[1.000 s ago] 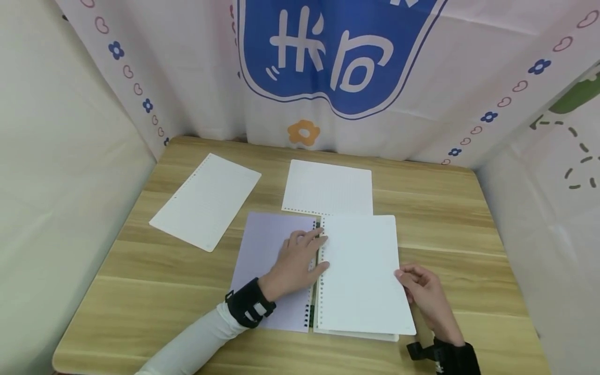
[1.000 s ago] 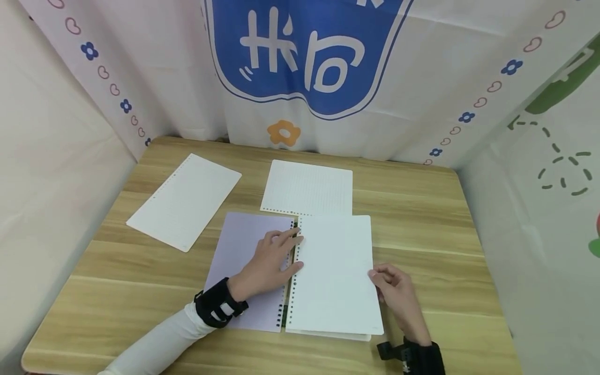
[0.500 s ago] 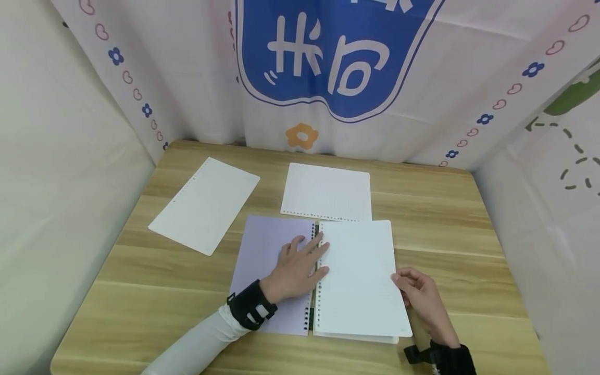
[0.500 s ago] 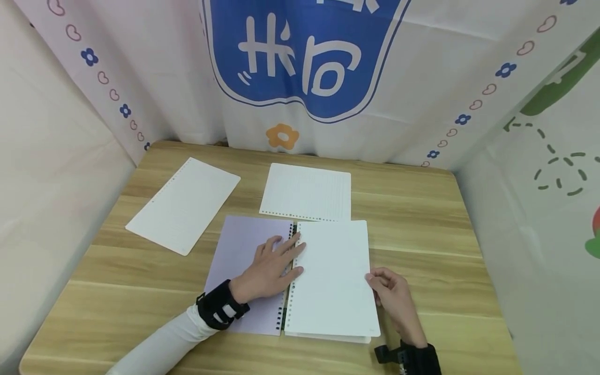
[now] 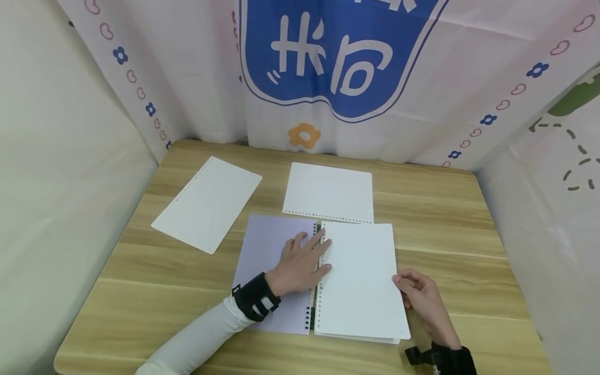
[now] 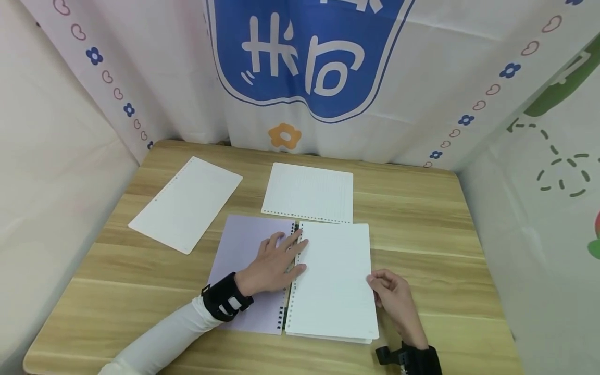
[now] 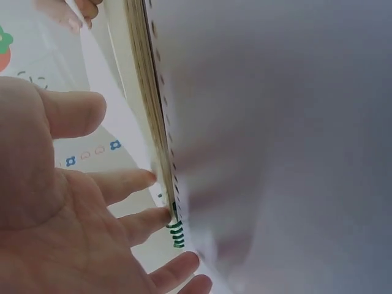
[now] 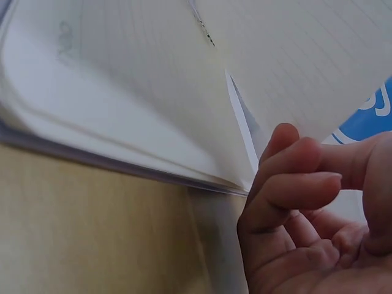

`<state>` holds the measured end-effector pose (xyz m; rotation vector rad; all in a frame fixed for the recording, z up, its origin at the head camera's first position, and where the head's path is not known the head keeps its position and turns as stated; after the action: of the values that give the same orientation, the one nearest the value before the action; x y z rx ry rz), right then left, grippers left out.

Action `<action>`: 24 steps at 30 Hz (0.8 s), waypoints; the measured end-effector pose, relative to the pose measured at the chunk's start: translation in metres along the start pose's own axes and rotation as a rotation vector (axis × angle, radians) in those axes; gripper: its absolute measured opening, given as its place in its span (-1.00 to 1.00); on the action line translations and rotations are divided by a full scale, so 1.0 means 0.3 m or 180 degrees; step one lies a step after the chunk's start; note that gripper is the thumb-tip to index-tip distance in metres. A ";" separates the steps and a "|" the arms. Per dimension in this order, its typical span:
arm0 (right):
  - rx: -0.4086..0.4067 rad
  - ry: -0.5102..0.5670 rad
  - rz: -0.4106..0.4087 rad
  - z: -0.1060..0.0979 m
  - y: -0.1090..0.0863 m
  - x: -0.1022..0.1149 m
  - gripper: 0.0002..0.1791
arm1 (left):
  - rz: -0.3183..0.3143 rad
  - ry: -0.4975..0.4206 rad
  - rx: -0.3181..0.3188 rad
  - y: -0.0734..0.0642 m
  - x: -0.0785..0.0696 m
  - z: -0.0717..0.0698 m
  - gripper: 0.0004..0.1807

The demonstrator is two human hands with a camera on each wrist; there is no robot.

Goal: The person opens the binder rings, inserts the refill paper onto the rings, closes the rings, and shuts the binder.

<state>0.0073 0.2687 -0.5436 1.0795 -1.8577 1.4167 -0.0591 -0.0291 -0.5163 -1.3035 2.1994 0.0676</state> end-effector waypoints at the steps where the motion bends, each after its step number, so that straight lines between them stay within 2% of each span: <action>1: 0.0012 -0.0008 0.0010 0.000 -0.001 -0.001 -0.71 | -0.0010 0.0025 0.0004 0.003 0.000 -0.001 -0.30; 6: 0.0018 -0.0022 -0.0015 0.001 -0.003 -0.002 -0.66 | -0.0070 0.0127 0.0058 0.013 0.005 -0.004 -0.28; 11: -0.0009 -0.0024 0.0003 0.003 -0.017 -0.020 -0.66 | -0.0089 0.0166 0.0122 0.000 0.002 0.007 -0.25; 19: 0.0027 0.0005 0.0003 0.008 -0.007 -0.016 -0.67 | 0.0145 0.0226 0.0313 -0.040 -0.005 0.000 -0.15; 24: 0.0077 -0.0023 0.0026 0.002 -0.002 -0.018 -0.65 | 0.0280 0.0312 0.0488 -0.068 -0.007 0.018 -0.03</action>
<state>0.0107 0.2694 -0.5477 1.0911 -1.8566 1.4451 -0.0392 -0.0364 -0.5149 -1.1478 2.2945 -0.1314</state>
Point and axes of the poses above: each hand's wrist, its own y-axis towards the middle knuckle, its own z-axis out of the palm, x = y × z, the point moved 5 cm from there along y, towards the middle knuckle, and after that the axes turned 3 degrees about -y, right-handed, at the moved point
